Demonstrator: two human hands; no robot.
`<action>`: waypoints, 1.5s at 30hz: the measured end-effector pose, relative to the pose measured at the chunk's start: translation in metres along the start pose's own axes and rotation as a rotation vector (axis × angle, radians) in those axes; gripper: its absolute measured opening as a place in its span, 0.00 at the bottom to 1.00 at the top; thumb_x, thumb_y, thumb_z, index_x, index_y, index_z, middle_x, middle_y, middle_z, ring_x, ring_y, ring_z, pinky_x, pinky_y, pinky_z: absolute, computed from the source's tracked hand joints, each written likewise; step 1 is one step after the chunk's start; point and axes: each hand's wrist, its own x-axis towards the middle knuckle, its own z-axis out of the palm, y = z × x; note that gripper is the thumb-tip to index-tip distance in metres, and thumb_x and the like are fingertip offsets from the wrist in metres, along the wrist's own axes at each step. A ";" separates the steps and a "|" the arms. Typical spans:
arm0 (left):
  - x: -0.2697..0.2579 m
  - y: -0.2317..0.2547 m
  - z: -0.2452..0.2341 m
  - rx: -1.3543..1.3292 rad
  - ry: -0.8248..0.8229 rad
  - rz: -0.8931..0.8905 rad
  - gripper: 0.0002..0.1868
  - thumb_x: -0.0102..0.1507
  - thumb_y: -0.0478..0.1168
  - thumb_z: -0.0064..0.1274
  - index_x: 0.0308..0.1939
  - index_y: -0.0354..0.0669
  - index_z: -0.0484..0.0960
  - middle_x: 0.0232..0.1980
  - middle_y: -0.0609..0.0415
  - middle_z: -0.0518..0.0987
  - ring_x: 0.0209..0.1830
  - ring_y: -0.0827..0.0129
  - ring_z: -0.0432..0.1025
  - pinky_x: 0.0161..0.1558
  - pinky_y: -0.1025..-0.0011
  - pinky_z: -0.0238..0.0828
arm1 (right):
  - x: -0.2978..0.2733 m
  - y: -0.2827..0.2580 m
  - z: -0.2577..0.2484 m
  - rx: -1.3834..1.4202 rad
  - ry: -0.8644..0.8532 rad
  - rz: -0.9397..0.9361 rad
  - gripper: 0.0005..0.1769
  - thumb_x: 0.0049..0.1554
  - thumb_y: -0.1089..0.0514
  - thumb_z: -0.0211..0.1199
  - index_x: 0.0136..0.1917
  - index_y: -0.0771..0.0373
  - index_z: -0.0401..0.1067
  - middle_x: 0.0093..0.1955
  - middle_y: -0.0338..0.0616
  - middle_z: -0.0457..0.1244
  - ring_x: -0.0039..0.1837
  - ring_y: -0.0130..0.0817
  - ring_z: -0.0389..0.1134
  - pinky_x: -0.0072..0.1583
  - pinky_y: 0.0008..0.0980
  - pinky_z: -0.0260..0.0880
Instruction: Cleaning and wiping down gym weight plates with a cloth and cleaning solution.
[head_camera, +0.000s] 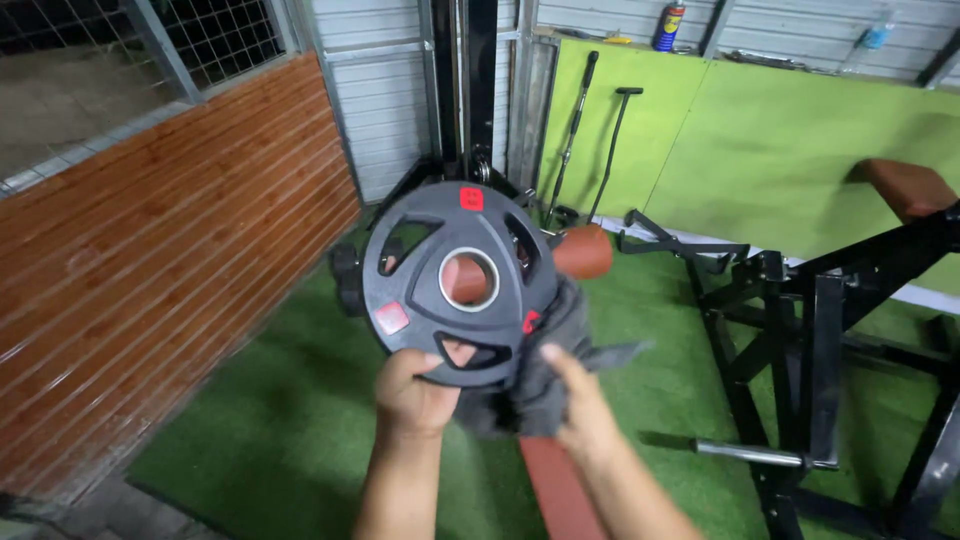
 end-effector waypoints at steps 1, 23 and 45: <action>0.003 -0.004 0.002 -0.002 0.000 0.000 0.51 0.48 0.29 0.42 0.80 0.34 0.51 0.78 0.38 0.61 0.80 0.41 0.54 0.79 0.40 0.45 | 0.007 0.005 -0.001 -0.002 0.001 -0.001 0.33 0.51 0.55 0.64 0.70 0.59 0.66 0.62 0.47 0.70 0.63 0.43 0.72 0.64 0.46 0.73; 0.024 -0.012 0.052 0.149 -0.235 0.067 0.43 0.62 0.35 0.44 0.82 0.39 0.50 0.80 0.31 0.58 0.84 0.46 0.52 0.83 0.47 0.45 | 0.016 -0.143 0.072 -0.952 -0.026 -0.907 0.29 0.52 0.64 0.68 0.66 0.71 0.71 0.62 0.51 0.69 0.64 0.45 0.71 0.68 0.39 0.71; 0.006 -0.024 0.048 0.137 -0.080 0.053 0.44 0.58 0.29 0.38 0.80 0.50 0.56 0.81 0.41 0.61 0.83 0.50 0.53 0.81 0.45 0.44 | 0.073 -0.127 0.022 -1.050 0.328 -1.065 0.21 0.57 0.65 0.61 0.65 0.67 0.71 0.60 0.50 0.72 0.62 0.42 0.74 0.67 0.36 0.71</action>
